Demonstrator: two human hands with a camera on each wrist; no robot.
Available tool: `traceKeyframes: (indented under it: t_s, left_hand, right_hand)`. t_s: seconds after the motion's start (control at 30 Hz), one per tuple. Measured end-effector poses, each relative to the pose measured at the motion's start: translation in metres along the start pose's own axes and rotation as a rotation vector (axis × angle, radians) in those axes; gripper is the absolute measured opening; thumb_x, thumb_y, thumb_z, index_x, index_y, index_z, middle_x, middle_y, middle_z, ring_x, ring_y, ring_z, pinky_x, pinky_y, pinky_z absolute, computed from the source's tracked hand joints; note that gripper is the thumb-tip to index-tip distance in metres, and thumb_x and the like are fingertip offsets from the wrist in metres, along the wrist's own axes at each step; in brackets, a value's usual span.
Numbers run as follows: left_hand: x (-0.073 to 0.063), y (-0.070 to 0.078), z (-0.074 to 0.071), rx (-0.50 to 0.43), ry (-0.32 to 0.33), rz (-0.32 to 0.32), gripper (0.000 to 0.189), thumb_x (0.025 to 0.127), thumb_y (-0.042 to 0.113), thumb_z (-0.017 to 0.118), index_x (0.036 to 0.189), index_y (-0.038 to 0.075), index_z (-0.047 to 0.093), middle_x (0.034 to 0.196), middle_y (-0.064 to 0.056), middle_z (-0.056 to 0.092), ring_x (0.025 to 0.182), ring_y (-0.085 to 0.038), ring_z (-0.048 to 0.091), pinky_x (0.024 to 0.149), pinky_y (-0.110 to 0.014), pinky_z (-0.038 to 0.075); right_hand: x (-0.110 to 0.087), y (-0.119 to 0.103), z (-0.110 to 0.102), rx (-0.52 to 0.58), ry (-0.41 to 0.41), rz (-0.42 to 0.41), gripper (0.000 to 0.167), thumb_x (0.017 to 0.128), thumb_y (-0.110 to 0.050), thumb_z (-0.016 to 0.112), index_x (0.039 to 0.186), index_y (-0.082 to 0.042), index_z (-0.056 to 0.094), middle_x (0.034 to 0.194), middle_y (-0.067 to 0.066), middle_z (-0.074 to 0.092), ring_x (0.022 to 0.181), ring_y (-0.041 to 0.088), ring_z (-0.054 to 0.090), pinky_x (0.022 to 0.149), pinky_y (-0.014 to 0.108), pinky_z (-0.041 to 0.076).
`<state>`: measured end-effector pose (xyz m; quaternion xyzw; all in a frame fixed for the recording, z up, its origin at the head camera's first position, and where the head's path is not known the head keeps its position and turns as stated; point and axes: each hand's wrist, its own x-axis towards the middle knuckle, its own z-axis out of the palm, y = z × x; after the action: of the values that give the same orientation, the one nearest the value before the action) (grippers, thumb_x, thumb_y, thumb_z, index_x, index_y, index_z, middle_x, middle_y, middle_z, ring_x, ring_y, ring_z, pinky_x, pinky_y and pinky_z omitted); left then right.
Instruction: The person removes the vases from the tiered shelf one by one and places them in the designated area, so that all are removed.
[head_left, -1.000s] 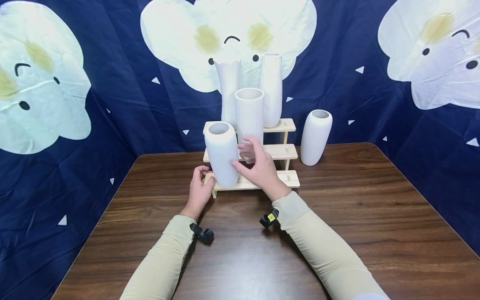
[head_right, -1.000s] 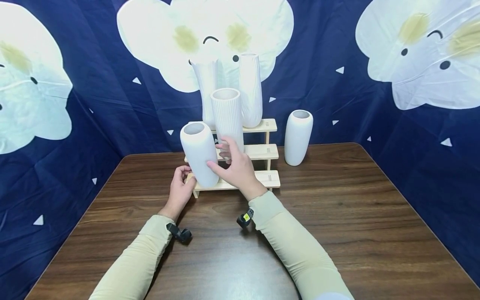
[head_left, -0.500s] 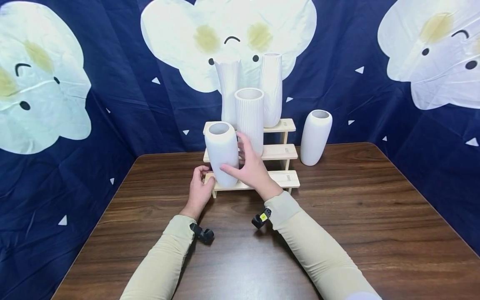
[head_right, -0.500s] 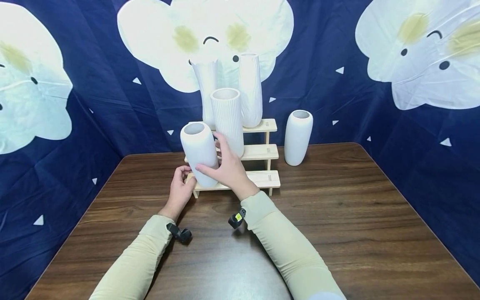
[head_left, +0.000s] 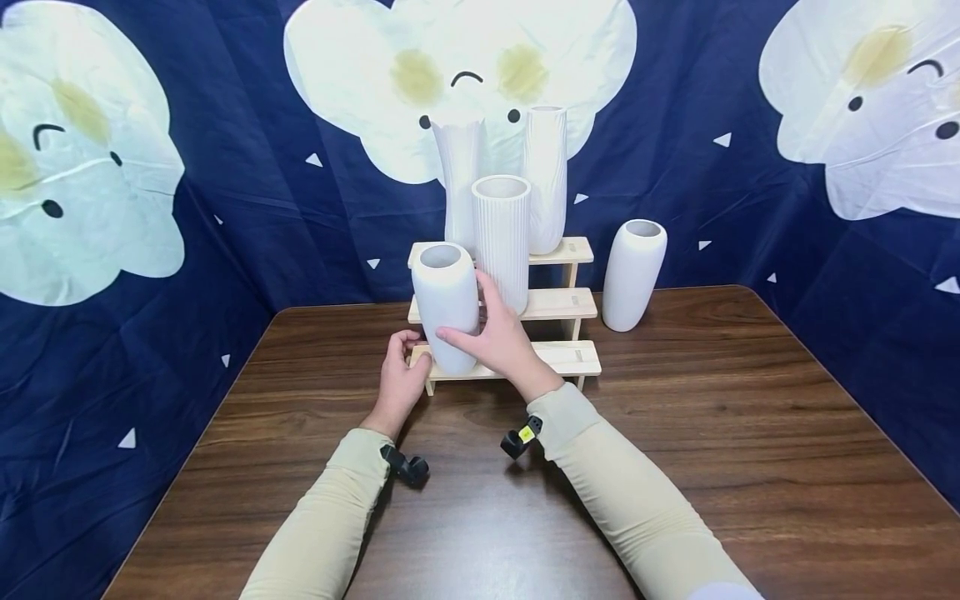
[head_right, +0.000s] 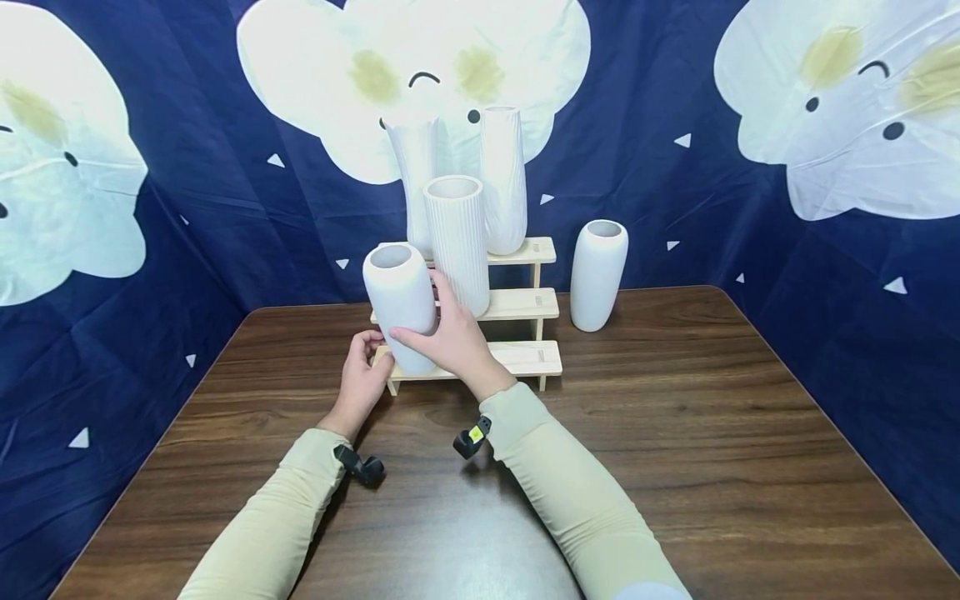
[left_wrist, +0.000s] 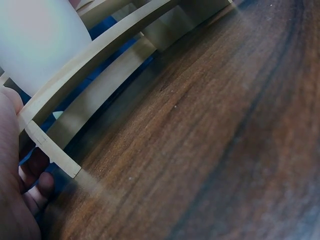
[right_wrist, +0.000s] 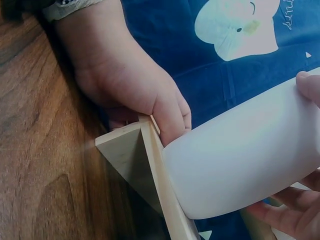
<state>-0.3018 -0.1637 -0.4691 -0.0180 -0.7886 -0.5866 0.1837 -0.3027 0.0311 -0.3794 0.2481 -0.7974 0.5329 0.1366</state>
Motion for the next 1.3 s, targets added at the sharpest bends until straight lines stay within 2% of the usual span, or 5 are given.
traceKeyframes:
  t_s: [0.43, 0.8, 1.13, 1.23, 1.3]
  left_hand:
    - [0.0, 0.002, 0.0, -0.006, 0.003, 0.001, 0.036, 0.09, 0.001, 0.058, 0.124, 0.0, 0.049, 0.116, -0.018, 0.062, 0.104, -0.025, 0.057, 0.081, -0.024, 0.042]
    - [-0.002, 0.003, 0.0, -0.02, 0.003, 0.005, 0.035, 0.09, 0.002, 0.058, 0.124, 0.0, 0.049, 0.115, -0.018, 0.063, 0.105, -0.025, 0.057, 0.084, -0.024, 0.042]
    - [-0.003, 0.003, 0.001, -0.027, 0.006, 0.005, 0.038, 0.09, -0.002, 0.057, 0.128, -0.004, 0.048, 0.119, -0.023, 0.062, 0.104, -0.03, 0.058, 0.08, -0.02, 0.039]
    - [-0.004, 0.006, 0.001, -0.023, 0.009, 0.006, 0.039, 0.091, -0.004, 0.056, 0.128, -0.007, 0.047, 0.119, -0.027, 0.061, 0.104, -0.034, 0.057, 0.079, -0.019, 0.037]
    - [-0.007, 0.014, 0.0, -0.024, 0.008, 0.011, 0.038, 0.09, -0.006, 0.055, 0.128, -0.011, 0.046, 0.119, -0.03, 0.06, 0.104, -0.036, 0.056, 0.079, -0.019, 0.037]
  right_hand:
    - [-0.004, -0.005, -0.007, -0.002, -0.017, -0.021, 0.097, 0.077, -0.036, 0.087, 0.154, -0.022, 0.03, 0.134, 0.008, 0.057, 0.119, 0.021, 0.058, 0.096, 0.042, 0.05]
    - [-0.016, -0.011, -0.017, -0.026, -0.031, -0.017, 0.1, 0.075, -0.039, 0.087, 0.155, -0.022, 0.03, 0.129, 0.007, 0.06, 0.11, 0.022, 0.062, 0.09, 0.044, 0.053]
    - [-0.025, -0.009, -0.033, -0.039, -0.032, -0.01, 0.1, 0.075, -0.037, 0.088, 0.154, -0.02, 0.03, 0.124, 0.009, 0.062, 0.102, 0.023, 0.066, 0.082, 0.042, 0.056]
    - [-0.027, -0.008, -0.039, -0.041, -0.028, -0.009, 0.099, 0.074, -0.036, 0.088, 0.153, -0.02, 0.031, 0.122, 0.01, 0.062, 0.101, 0.024, 0.067, 0.08, 0.042, 0.056]
    - [-0.029, -0.007, -0.044, -0.038, -0.026, -0.008, 0.099, 0.074, -0.035, 0.089, 0.153, -0.02, 0.031, 0.121, 0.011, 0.062, 0.101, 0.025, 0.067, 0.079, 0.042, 0.056]
